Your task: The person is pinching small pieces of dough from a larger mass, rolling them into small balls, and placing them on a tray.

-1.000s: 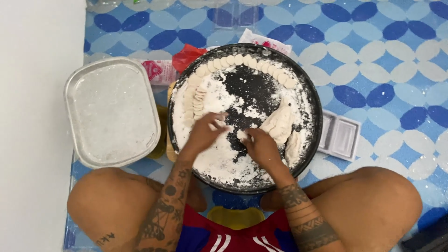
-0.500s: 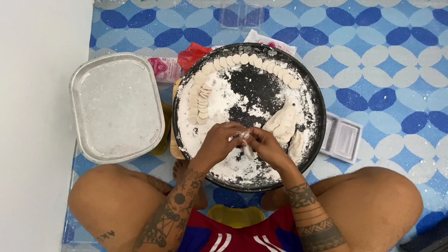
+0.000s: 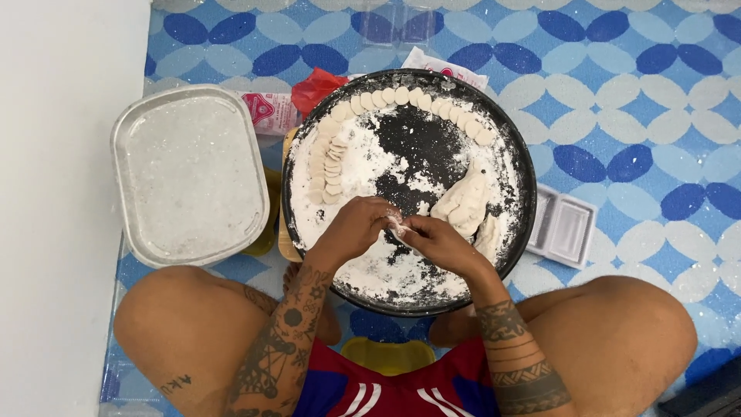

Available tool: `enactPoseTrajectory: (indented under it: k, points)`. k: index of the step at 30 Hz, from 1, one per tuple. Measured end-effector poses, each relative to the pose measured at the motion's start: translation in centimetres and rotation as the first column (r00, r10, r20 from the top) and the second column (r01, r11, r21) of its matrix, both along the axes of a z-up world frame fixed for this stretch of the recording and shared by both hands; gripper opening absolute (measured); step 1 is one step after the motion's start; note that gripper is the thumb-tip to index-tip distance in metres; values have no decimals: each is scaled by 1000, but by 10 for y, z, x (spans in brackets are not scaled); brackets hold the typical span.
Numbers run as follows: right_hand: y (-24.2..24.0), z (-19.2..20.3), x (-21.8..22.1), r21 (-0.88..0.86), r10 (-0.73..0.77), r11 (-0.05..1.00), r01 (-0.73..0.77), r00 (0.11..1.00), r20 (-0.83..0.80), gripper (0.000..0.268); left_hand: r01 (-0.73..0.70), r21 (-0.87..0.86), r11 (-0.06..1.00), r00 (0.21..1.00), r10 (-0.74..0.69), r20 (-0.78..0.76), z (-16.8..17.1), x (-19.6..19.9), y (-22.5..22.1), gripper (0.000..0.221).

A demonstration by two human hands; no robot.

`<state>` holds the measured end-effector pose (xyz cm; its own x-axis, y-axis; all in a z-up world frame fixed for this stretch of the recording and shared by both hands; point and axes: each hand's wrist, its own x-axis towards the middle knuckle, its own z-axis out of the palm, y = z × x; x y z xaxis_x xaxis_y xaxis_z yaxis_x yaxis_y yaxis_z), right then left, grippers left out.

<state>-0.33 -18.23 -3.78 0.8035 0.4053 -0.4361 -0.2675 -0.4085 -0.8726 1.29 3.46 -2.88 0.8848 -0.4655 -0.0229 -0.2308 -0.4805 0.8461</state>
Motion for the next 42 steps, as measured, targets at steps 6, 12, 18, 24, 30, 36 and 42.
enactPoseTrajectory:
  k: [6,12,18,24,30,36,42]
  points:
    - [-1,-18,-13,-277,114,952,-128,991,-68,29,-258,251,933,961,221,168,-35,20,33,24]
    - [10,24,-12,-461,163,877,-137,986,17,52,-336,67,939,937,341,-79,-12,15,29,26]
    - [12,-7,-11,-601,153,789,-125,988,-5,45,-397,167,903,885,424,-191,-19,10,31,29]
    - [14,4,-12,-608,152,789,-88,987,55,35,-427,468,774,878,479,9,-76,14,87,22]
    - [22,-7,-10,-620,162,782,-69,982,95,32,-408,673,617,890,433,142,-56,-18,74,22]
    - [34,-10,-5,-625,187,776,-88,978,95,31,-472,629,617,881,337,331,-45,-41,73,41]
    - [36,-14,-8,-617,176,783,-79,980,98,29,-483,582,655,873,415,257,-96,-39,88,25]
